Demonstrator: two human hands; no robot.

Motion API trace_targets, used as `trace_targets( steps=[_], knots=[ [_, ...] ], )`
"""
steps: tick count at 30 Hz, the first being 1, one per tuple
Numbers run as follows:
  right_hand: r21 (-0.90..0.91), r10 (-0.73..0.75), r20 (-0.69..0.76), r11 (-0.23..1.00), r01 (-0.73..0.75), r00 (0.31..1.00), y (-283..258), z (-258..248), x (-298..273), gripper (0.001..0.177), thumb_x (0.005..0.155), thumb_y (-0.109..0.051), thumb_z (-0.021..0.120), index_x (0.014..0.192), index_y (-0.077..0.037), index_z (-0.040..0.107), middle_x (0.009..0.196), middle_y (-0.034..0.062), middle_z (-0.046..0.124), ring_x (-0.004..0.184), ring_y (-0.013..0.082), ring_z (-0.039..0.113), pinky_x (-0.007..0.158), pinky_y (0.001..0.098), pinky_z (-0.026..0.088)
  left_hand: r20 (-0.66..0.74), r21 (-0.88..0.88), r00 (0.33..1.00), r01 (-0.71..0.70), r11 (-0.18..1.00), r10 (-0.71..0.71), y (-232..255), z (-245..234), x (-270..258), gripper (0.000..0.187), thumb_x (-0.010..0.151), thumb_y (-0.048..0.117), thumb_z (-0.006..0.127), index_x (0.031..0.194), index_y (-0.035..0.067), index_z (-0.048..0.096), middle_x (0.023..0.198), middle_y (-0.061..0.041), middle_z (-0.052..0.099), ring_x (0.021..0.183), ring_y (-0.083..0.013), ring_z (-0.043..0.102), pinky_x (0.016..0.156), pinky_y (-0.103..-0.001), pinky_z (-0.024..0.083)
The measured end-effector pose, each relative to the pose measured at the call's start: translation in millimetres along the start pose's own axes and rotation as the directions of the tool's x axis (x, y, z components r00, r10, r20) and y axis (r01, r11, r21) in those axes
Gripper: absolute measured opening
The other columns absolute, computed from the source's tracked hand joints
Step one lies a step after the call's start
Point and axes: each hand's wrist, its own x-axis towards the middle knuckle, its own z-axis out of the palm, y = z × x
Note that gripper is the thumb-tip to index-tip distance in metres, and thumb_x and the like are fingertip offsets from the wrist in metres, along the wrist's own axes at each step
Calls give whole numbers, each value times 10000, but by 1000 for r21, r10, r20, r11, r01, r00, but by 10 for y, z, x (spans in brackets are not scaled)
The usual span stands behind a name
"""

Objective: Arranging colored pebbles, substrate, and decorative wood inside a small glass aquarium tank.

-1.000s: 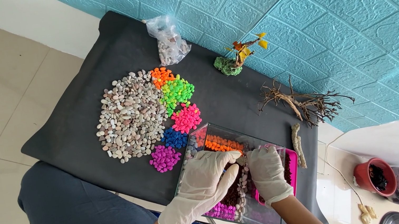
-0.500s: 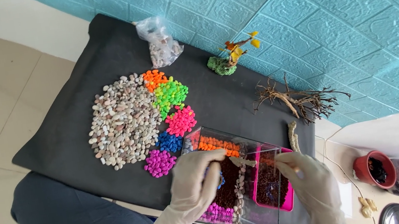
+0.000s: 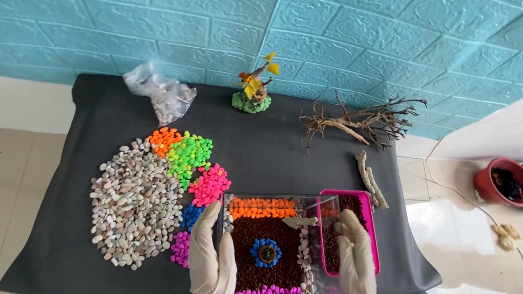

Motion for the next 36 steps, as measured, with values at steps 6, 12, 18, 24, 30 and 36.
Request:
trace_targets(
  steps=[6, 12, 18, 24, 30, 36],
  knots=[
    [-94, -161, 121, 981, 172, 980, 57, -33, -36, 524, 1023, -72, 382, 1539, -136, 447, 1501, 67, 545, 1310, 186, 606, 1154, 335, 438, 20, 125, 997, -74, 989, 72, -74, 9, 22, 478, 959, 64, 614, 1430, 74, 536, 1428, -95, 566, 1358, -242, 523, 1175, -391, 421],
    [63, -17, 103, 998, 10, 995, -154, -5, -155, 554, 966, -289, 516, 1506, -165, 515, 1496, 16, 591, 1359, 170, 568, 1157, 334, 419, 75, 300, 973, -230, 926, 218, -134, -25, 107, 376, 847, -3, 696, 1195, 137, 718, 1199, -69, 718, 1064, -212, 719, 928, -322, 571],
    [-205, -315, -255, 942, 267, 914, 62, -281, -184, 360, 977, -156, 403, 1018, -27, 736, 834, 81, 683, 778, 188, 645, 788, 304, 552, 419, 611, 830, -557, 563, 368, -237, 45, 128, 240, 953, 411, 625, 1165, 348, 718, 1145, 133, 751, 1026, -139, 704, 880, -388, 504],
    [-256, -487, -562, 871, 419, 669, 689, -543, 44, 193, 1108, -140, 444, 1194, -21, 569, 1119, 104, 566, 1022, 217, 551, 972, 302, 457, 733, 555, 637, -357, 751, -239, 231, 613, 522, 189, 980, 333, 710, 1138, 231, 697, 725, 74, 715, 510, -68, 610, 440, -198, 507],
    [-82, -227, -659, 969, 231, 717, 997, -603, 324, 418, 1023, -321, 435, 1296, -19, 531, 1213, 136, 529, 1134, 249, 523, 1067, 370, 386, 813, 574, 522, -642, 509, -258, -821, 1542, 434, 184, 1009, 6, 604, 871, 107, 537, 607, 2, 463, 507, -137, 485, 466, -310, 484],
    [-82, -211, -599, 976, 203, 772, 926, -593, 303, 430, 1017, -360, 393, 1270, -60, 569, 1200, 96, 549, 1114, 224, 539, 1003, 373, 396, 798, 570, 584, -648, 506, -152, -1442, 1981, 309, 112, 890, 99, 674, 838, 167, 602, 598, 1, 609, 541, -235, 644, 478, -408, 487]
  ],
)
